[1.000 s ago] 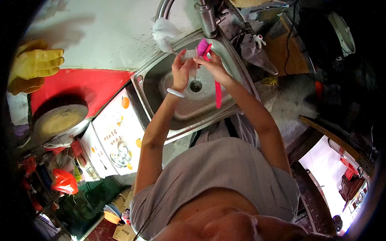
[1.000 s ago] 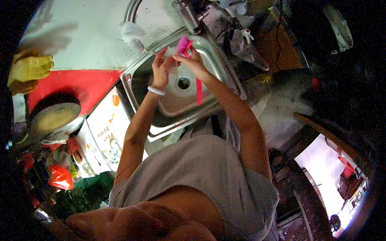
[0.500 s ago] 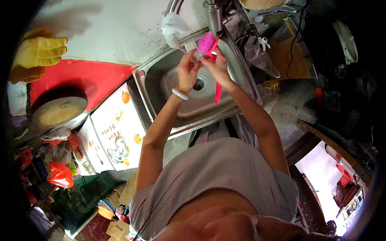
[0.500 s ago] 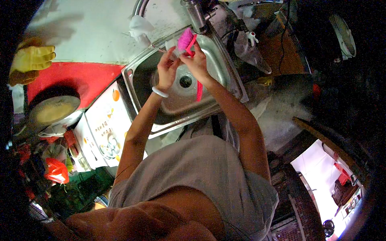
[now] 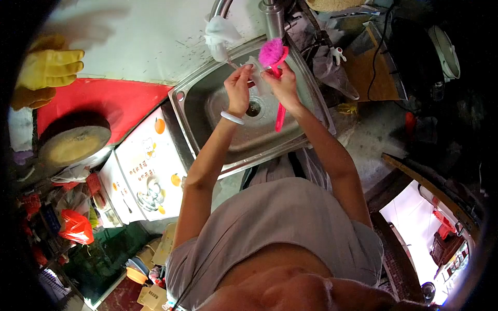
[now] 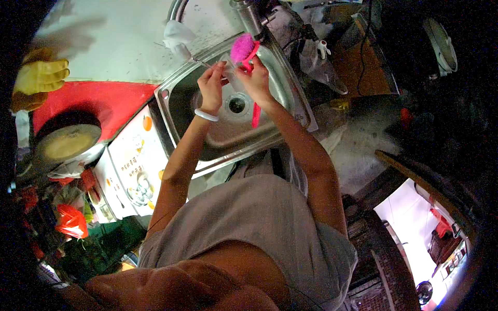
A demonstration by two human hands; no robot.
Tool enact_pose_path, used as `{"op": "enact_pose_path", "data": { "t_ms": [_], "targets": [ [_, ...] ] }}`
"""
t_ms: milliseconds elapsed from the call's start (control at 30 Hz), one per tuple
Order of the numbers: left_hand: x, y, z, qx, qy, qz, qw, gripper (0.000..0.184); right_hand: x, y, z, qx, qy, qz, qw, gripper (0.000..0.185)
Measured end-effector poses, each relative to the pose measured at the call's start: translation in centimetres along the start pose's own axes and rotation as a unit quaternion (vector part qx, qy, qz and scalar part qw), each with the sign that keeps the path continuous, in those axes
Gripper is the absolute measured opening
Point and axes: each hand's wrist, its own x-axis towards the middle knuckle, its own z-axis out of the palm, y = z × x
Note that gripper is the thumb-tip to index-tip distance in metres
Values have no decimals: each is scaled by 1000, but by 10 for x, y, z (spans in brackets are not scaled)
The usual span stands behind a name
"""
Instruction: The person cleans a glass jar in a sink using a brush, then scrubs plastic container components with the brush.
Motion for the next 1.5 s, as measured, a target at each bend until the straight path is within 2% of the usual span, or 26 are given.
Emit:
{"op": "enact_pose_path", "data": {
  "t_ms": [200, 300, 433, 500, 533, 600, 667, 733, 800, 933, 1000, 1033, 1100, 1133, 1267, 1333, 1367, 1433, 1467, 1500],
  "targets": [
    [4, 2, 0, -78, 45, -37, 995, 25, -2, -4, 0, -22, -12, 4, 1000, 27],
    [7, 11, -8, -121, 67, -49, 989, 24, -4, 6, -6, -69, -33, -18, 997, 32],
    [14, 4, -25, -119, 59, -77, 988, 23, -4, 13, -14, -42, -39, -31, 998, 19],
    [17, 1, -33, -96, 55, -146, 983, 27, -2, 14, -14, -43, -41, -32, 998, 15],
    [17, -2, -35, -96, 55, -146, 983, 27, -2, 15, -14, -21, -39, -36, 998, 14],
    [14, -2, -34, -246, -61, -234, 939, 33, -2, 9, -13, 1, -38, -41, 998, 12],
    [14, -10, -28, -266, -86, -240, 930, 36, -5, 3, -9, 33, -62, 2, 998, 13],
    [18, -20, -23, -328, -107, -231, 910, 36, -6, 3, -4, 6, -68, 17, 998, 12],
    [10, -6, -22, -298, -108, -218, 923, 32, -6, 3, -3, -22, -73, 32, 997, 12],
    [9, -7, -18, -200, -89, -163, 962, 22, 2, 7, 1, -67, -65, 19, 995, 20],
    [13, -11, -21, -175, -97, -149, 968, 22, 6, 11, -1, -163, -66, 19, 984, 32],
    [15, -13, -24, -149, -104, -136, 974, 22, 7, 12, -6, -164, -67, 19, 984, 32],
    [17, -16, -30, -147, -94, -136, 975, 26, 9, 3, -23, -224, -53, 20, 973, 46],
    [16, -18, -33, -143, -83, -137, 977, 30, 11, 1, -33, -280, -90, 7, 956, 55],
    [13, 0, -21, -174, -62, -157, 970, 29, -5, -15, -43, -387, -78, 68, 916, 58],
    [16, -6, -20, -225, -29, -174, 958, 27, -16, -14, -45, -449, -97, -43, 887, 60],
    [17, -6, -19, -225, -29, -173, 958, 27, -20, -15, -45, -449, -97, -44, 887, 60],
    [17, -8, -18, -255, 6, -176, 951, 24, -28, -20, -44, -431, -134, -133, 882, 63],
    [17, -12, -17, -255, 6, -177, 951, 24, -33, -25, -42, -480, -145, -146, 852, 63],
    [16, -16, -15, -244, 10, -165, 956, 22, -31, -30, -37, -481, -143, -145, 852, 63]
  ]
}}
